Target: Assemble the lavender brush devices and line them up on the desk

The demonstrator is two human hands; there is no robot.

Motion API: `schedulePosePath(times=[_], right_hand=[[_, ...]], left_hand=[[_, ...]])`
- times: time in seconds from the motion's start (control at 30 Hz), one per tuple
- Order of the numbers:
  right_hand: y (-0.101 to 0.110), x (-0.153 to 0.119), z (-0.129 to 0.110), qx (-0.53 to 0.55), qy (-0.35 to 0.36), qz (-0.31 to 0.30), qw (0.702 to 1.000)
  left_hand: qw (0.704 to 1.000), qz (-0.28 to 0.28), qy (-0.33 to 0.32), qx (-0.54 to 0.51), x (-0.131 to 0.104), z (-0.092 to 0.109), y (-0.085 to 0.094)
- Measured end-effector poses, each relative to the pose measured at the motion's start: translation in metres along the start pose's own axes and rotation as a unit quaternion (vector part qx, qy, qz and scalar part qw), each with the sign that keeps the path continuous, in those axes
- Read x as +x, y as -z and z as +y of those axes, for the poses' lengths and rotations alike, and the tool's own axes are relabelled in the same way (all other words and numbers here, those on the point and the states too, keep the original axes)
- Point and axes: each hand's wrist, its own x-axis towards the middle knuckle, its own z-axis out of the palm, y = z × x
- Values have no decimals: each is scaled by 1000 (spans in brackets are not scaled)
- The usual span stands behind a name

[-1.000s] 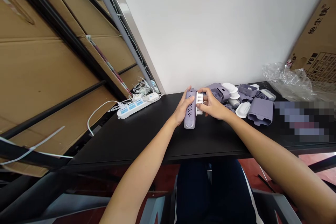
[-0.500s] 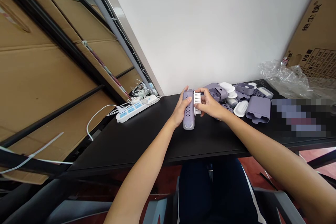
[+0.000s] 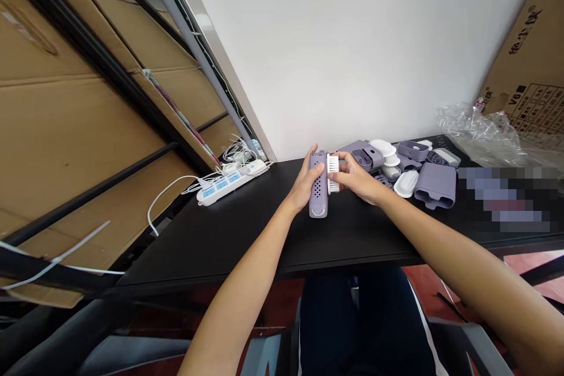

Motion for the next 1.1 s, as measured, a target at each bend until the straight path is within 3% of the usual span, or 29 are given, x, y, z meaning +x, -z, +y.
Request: schedulePosePath(times=[0.17,0.43,0.73,1.1], right_hand=[[0,2,2,31,-14,-6,999],[2,2,1,26,-1,9,1000],[6,1,-10,115,1,2,993],[8,4,1,46,-12,-11,999]], left_hand=[[998,0,-35,43,1,-1,2],[998,1,-36,42,1,-2,2],[998,13,3,-61,-1,3,5],[999,-2,-26,-33,1,-3,3]])
